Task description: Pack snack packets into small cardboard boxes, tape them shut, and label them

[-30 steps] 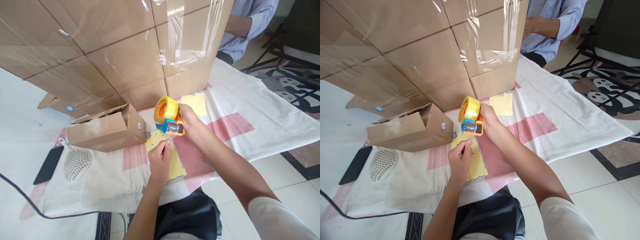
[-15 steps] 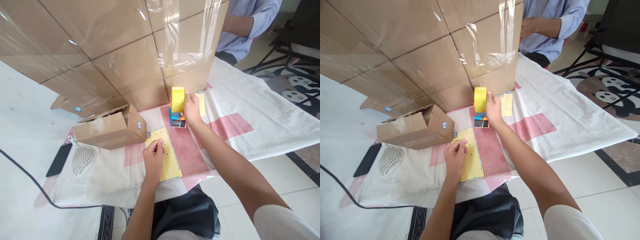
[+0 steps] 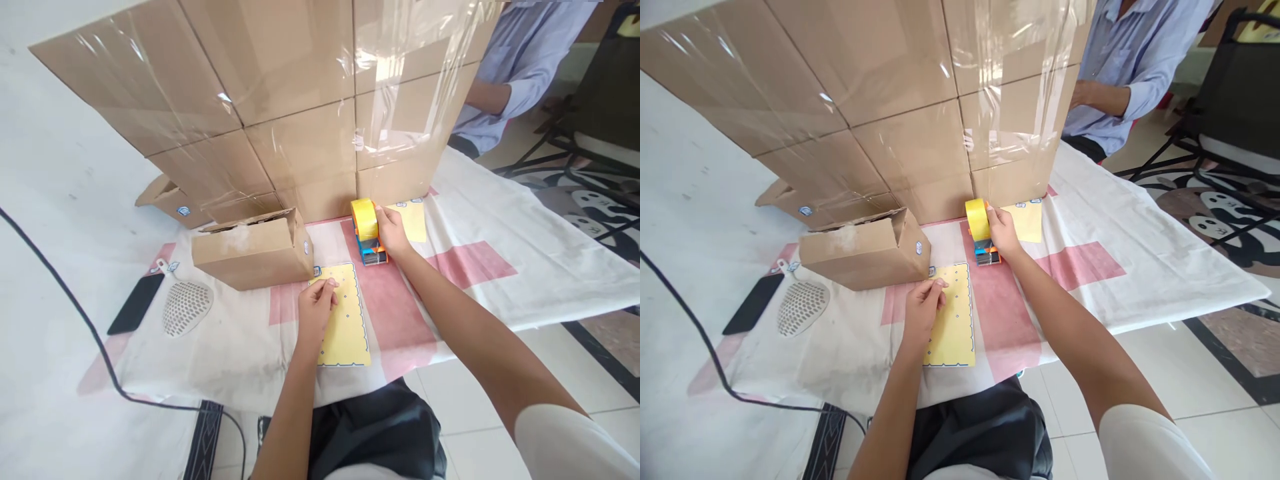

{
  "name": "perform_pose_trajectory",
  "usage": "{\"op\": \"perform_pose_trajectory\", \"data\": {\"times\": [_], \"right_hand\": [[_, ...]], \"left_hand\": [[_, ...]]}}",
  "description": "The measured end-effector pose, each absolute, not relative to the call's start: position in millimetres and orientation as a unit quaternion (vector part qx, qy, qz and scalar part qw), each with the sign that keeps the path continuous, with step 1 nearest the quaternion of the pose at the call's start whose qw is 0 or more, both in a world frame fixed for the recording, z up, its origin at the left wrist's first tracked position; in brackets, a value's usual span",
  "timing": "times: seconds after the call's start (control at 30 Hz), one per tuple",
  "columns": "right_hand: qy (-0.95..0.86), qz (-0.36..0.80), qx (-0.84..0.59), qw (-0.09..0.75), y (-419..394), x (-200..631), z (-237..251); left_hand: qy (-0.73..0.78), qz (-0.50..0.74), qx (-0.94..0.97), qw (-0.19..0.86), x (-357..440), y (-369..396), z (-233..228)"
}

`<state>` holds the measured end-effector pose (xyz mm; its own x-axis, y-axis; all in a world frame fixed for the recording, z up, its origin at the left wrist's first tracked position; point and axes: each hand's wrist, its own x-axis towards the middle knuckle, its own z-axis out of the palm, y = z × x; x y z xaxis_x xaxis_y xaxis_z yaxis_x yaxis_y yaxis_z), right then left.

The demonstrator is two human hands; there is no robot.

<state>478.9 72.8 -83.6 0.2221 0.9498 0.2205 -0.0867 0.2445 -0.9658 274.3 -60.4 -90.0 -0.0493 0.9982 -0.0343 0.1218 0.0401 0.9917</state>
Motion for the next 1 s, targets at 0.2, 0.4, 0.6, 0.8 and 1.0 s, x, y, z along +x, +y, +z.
{"op": "perform_pose_trajectory", "data": {"times": [0.2, 0.4, 0.6, 0.8, 1.0], "right_hand": [[-0.565, 0.271, -0.54, 0.562, 97.7, 490.1, -79.0], [-0.609, 0.083, -0.597, 0.516, 66.2, 502.3, -39.5], [-0.743, 0.318, -0.454, 0.375, -2.3, 432.6, 16.2], [-0.807, 0.335, -0.364, 0.322, 2.0, 369.8, 62.5], [-0.854, 0.235, -0.369, 0.282, 62.2, 306.0, 99.9]], "left_hand": [[0.524, 0.505, 0.485, 0.485, 274.7, -58.4, -82.7], [0.526, 0.519, 0.484, 0.468, 262.3, -65.0, -71.5], [0.519, 0.529, 0.535, 0.406, 247.2, -77.8, -55.3], [0.545, 0.586, 0.504, 0.324, 213.7, -81.2, -24.1], [0.552, 0.643, 0.434, 0.307, 176.5, -21.4, 2.6]]}}
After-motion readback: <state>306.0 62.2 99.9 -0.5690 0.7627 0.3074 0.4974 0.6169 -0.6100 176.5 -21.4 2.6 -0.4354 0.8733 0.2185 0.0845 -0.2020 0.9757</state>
